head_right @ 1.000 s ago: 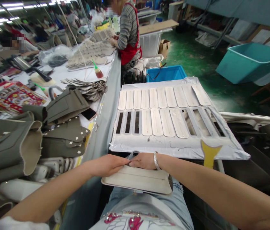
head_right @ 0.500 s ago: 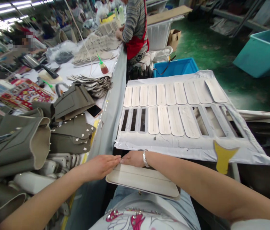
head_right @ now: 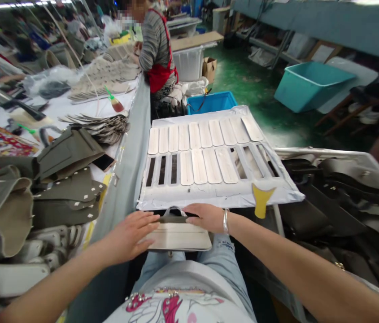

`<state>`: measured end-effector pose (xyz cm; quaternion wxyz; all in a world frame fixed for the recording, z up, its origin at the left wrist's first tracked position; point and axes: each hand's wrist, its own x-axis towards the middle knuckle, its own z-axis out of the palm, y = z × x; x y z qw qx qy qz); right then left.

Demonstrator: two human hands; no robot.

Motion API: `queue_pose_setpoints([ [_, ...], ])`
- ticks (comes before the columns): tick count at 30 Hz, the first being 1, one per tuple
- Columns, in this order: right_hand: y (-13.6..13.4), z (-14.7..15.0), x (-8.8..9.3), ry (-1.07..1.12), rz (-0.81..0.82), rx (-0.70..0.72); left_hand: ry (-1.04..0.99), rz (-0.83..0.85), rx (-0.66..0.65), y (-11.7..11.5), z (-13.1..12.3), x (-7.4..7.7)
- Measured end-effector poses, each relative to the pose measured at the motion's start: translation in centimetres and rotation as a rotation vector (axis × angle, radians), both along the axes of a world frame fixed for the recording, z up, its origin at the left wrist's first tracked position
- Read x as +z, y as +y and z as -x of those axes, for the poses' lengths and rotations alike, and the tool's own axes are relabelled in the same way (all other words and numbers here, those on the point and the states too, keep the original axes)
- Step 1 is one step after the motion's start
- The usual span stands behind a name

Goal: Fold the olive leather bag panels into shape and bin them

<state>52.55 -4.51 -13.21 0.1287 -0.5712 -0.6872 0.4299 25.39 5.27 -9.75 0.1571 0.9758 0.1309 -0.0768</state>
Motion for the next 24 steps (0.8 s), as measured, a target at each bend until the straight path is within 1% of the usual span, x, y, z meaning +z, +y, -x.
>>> queue_pose_setpoints([
  [2, -3.3, 0.5, 0.8, -0.075, -0.245, -0.138, -0.082, 0.098, -0.017, -2.5, -1.6, -0.3],
  [4, -6.6, 1.3, 0.8, -0.150, -0.418, -0.239, -0.143, 0.142, -0.001, -4.9, -3.0, -1.1],
  [6, -9.3, 2.3, 0.0, -0.210, -0.518, -0.287, -0.180, 0.122, 0.043, -6.7, -3.9, -2.1],
  [8, -10.9, 3.2, -1.3, -0.248, -0.594, -0.321, -0.218, 0.080, 0.083, -7.6, -4.2, -3.1],
  [11, -11.6, 4.3, -2.7, -0.277, -0.709, -0.388, -0.293, 0.034, 0.096, -8.1, -3.9, -4.1],
  [13, -11.5, 4.7, -3.0, -0.281, -0.787, -0.420, -0.327, 0.004, 0.078, -8.2, -3.6, -4.4],
  [15, -11.3, 4.9, -2.9, -0.275, -0.835, -0.427, -0.336, -0.021, 0.058, -8.4, -3.4, -4.4],
  [17, -11.1, 5.2, -2.7, -0.270, -0.846, -0.422, -0.334, -0.026, 0.054, -8.5, -3.4, -4.4],
  [19, -11.0, 5.5, -2.5, -0.275, -0.842, -0.430, -0.340, 0.002, 0.079, -8.5, -3.6, -4.3],
  [21, -10.9, 5.9, -2.4, -0.297, -0.824, -0.467, -0.338, 0.057, 0.132, -8.3, -4.0, -4.1],
  [24, -10.8, 6.7, -2.5, -0.345, -0.787, -0.548, -0.314, 0.145, 0.249, -8.1, -4.8, -3.8],
])
